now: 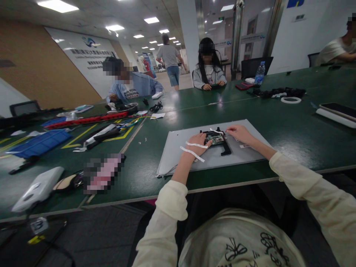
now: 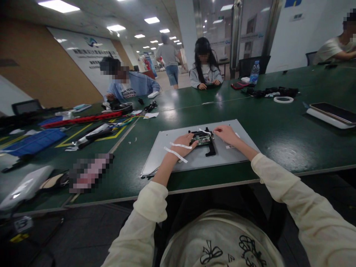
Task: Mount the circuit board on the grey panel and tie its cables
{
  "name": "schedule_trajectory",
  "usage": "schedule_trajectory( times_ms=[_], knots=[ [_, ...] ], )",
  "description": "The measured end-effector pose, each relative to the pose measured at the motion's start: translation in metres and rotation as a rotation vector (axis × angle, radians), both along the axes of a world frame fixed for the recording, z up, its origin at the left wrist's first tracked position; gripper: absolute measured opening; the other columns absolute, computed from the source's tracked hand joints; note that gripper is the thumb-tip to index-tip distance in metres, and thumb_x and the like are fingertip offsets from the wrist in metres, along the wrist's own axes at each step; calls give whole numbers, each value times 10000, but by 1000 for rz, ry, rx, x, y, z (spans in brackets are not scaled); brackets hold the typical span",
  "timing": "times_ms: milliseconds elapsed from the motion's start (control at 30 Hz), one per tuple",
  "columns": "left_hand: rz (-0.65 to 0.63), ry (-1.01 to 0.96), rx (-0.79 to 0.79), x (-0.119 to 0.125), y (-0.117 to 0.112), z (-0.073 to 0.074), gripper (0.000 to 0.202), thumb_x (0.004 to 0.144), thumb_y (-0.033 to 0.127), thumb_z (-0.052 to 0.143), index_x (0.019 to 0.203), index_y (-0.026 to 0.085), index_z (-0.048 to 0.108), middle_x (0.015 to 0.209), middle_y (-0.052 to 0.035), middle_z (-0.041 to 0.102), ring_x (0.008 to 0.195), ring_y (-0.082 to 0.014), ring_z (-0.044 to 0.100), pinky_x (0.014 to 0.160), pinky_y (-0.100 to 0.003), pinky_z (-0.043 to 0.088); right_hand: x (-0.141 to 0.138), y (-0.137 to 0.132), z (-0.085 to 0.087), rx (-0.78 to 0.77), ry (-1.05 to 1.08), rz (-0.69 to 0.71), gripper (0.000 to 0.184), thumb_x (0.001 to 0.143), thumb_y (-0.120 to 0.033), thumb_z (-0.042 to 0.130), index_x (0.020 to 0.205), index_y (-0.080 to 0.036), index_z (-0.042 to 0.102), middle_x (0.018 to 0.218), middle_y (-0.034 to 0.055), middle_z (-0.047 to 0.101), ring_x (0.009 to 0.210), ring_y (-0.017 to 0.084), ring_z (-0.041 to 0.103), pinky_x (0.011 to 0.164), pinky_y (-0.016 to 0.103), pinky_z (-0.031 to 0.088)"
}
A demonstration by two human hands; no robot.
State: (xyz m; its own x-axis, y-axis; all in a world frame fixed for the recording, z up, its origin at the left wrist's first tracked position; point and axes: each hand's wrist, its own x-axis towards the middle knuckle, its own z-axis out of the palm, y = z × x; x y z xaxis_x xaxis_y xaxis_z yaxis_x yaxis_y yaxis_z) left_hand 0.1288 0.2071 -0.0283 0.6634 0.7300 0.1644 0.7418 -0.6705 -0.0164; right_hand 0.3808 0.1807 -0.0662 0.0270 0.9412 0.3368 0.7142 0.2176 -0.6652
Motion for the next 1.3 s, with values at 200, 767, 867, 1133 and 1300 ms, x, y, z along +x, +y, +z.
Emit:
schedule_trajectory(
  times_ms=[200,767,867,1133,1300],
  knots=[
    [-7,4,4,0,3,-3,482,952,468,400,1263,123,532,1263,-151,615,1121,-274,600,941,-361,445,-6,3,-2,-65,-30,54,187,817,-254,612,936,-192,743,1019,89,705,907,223,631,840,346,476],
    [-2,28,2,2,-1,2,471,944,468,409,1260,140,529,1239,-142,622,1107,-274,601,944,-367,441,-19,9,2,-92,209,-58,168,764,-357,652,737,-196,692,834,62,697,808,213,614,798,353,456],
    [6,39,11,2,-4,4,443,942,463,422,1241,156,535,1214,-128,635,1092,-264,607,942,-360,434,-23,5,10,-138,343,-64,192,754,-375,662,754,-184,684,796,55,689,744,184,599,743,319,457],
    [11,54,65,5,-3,2,423,931,455,439,1188,147,574,1175,-134,660,1079,-287,611,946,-410,410,-22,1,18,-244,591,66,238,724,-402,679,786,-175,650,712,29,628,580,112,505,520,238,378],
    [16,39,56,5,-5,2,436,928,451,439,1240,177,572,1282,-125,622,1199,-285,551,1057,-469,321,-16,9,10,-290,757,100,214,714,-398,694,759,-194,646,766,41,634,642,124,535,559,251,444]
  ],
)
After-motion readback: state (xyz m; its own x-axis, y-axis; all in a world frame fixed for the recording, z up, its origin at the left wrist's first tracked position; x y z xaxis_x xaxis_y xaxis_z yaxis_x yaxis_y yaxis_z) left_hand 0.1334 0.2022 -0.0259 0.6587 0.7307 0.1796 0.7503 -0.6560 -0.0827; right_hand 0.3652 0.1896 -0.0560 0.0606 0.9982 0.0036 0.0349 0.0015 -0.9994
